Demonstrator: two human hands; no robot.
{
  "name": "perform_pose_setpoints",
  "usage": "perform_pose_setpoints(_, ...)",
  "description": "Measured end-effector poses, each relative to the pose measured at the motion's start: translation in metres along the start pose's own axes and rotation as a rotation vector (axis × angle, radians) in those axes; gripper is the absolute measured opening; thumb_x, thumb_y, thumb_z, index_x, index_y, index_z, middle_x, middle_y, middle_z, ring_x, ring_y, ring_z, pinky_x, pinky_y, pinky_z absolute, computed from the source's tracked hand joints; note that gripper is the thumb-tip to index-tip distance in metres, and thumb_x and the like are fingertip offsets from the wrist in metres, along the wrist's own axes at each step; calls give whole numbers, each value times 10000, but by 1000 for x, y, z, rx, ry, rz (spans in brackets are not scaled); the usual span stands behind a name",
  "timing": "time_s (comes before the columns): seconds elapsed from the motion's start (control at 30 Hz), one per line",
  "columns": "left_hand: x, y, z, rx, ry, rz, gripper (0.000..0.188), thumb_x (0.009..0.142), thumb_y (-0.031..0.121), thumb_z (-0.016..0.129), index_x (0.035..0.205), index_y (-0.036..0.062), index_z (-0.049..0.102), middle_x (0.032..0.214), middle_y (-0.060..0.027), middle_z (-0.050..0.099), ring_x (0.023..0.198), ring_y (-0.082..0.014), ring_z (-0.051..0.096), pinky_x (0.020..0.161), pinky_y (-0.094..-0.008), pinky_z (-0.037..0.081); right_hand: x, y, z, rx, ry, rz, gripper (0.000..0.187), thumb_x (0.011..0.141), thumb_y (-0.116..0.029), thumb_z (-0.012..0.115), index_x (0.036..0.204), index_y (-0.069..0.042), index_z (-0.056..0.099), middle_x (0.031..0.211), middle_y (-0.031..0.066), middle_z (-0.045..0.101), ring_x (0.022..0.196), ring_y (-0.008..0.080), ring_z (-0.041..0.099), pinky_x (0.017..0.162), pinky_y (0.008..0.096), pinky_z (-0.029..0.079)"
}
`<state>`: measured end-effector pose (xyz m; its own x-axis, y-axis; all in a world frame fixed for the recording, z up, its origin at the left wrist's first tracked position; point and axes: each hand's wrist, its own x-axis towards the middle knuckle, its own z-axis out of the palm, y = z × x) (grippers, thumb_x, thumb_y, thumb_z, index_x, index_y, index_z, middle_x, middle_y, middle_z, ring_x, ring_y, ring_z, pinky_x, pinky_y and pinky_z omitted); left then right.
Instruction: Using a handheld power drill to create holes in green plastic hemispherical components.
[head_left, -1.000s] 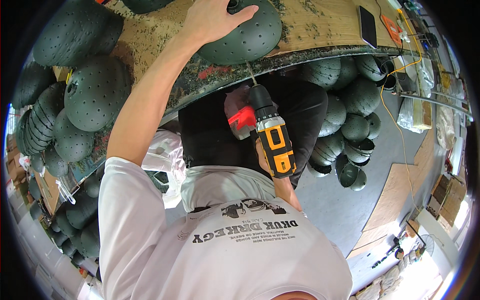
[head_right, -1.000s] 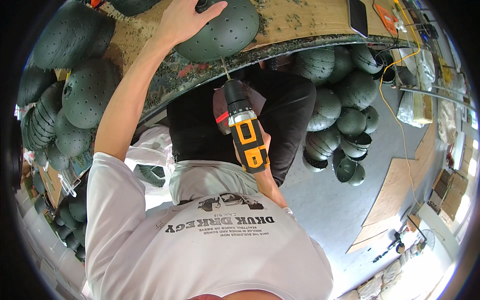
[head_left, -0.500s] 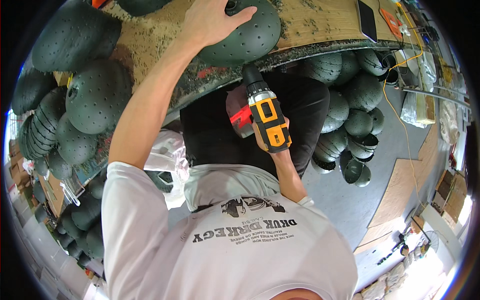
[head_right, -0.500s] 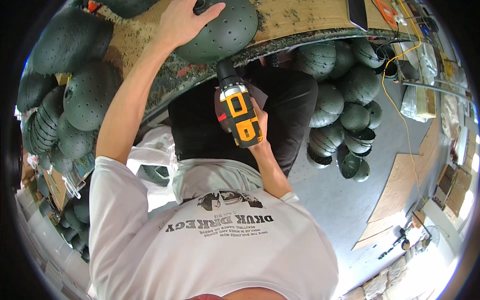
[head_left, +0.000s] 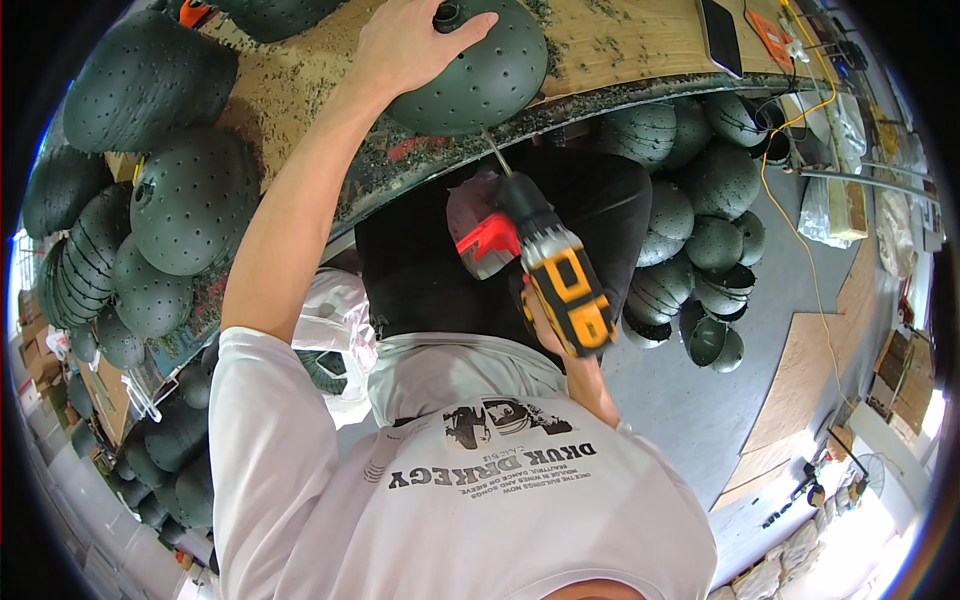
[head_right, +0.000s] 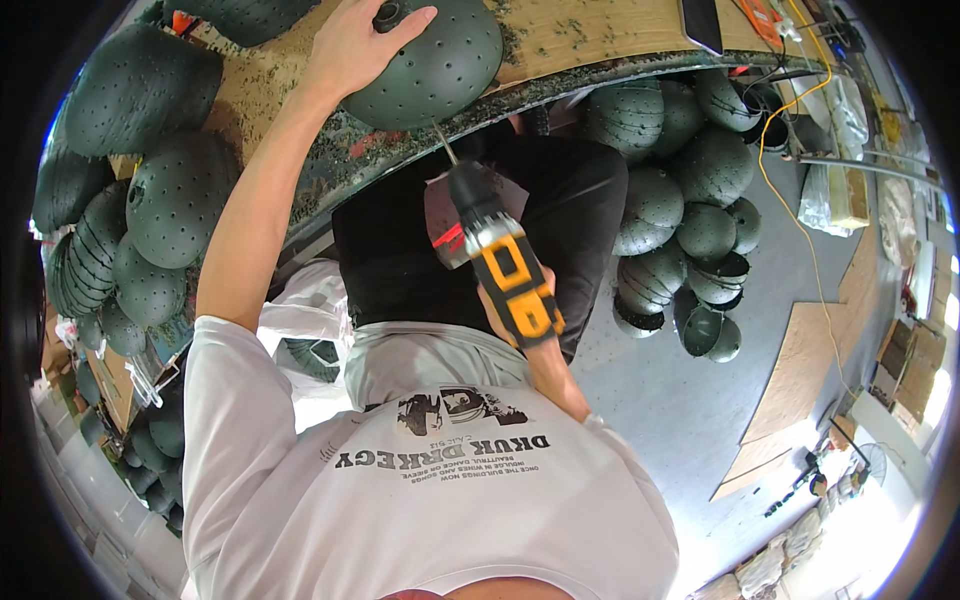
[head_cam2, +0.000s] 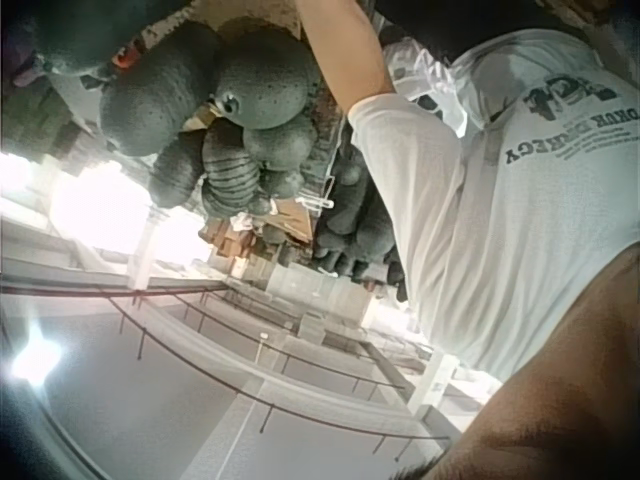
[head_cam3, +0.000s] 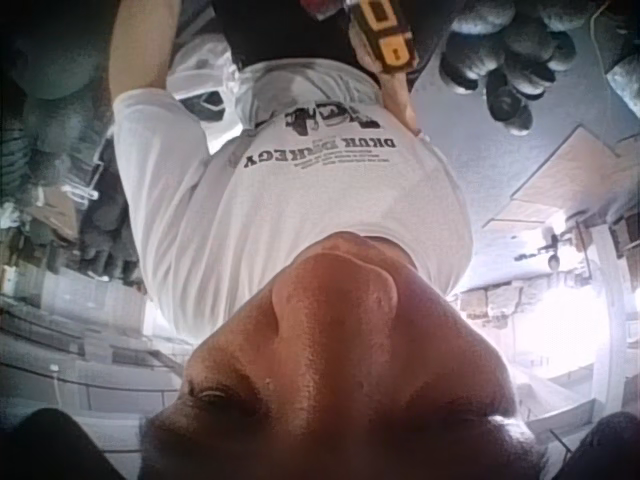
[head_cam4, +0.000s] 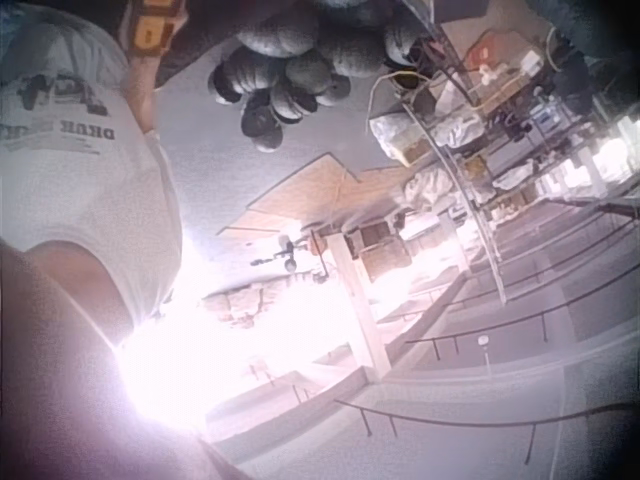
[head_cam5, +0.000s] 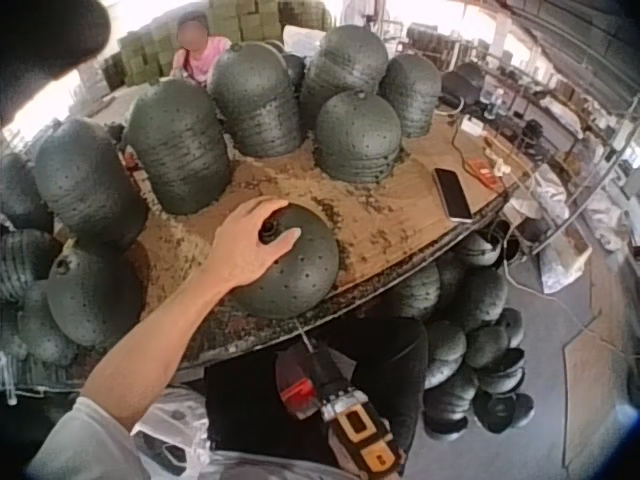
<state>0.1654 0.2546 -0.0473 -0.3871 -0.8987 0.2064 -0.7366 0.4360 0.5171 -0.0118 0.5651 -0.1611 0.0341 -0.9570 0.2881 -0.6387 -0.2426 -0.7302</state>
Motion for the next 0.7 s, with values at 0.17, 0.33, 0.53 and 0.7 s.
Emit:
perform_pose_setpoints(0.17, -8, 4, -10, -116, -4, -21, 597, 972, 481, 600, 1384, 52, 545, 1461, -192, 492, 1337, -393, 478, 1112, -460, 396, -35, -1, -35, 1005, 129, 628, 373, 854, -50, 636, 1203, 0, 511, 670, 27, 508, 582, 134, 493, 587, 304, 419)
perform_pose_setpoints(0.33, -48, -5, 2, -607, 629, -184, 405, 932, 315, 706, 1193, 19, 618, 1227, -125, 637, 1043, -284, 642, 960, -384, 487, -29, 42, -46, 1932, 268, 600, 397, 802, -69, 564, 1196, -42, 519, 607, -22, 348, 504, 113, 327, 524, 297, 302)
perform_pose_setpoints(0.53, -163, 14, -5, -1778, 435, -716, 392, 982, 180, 587, 1243, -94, 485, 1300, -264, 531, 1235, -383, 532, 1110, -479, 433, -35, 79, -25, 2254, 294, 498, 401, 816, -71, 536, 1216, -37, 520, 610, -26, 370, 507, 98, 351, 523, 279, 335)
perform_pose_setpoints(0.7, -163, 18, 13, -1992, 349, -846, 436, 983, 140, 570, 1266, -139, 389, 1366, -351, 430, 1327, -465, 457, 1178, -524, 385, -27, 89, -28, 2261, 240, 400, 422, 818, -70, 532, 1238, -22, 521, 608, -26, 387, 510, 94, 365, 522, 268, 350)
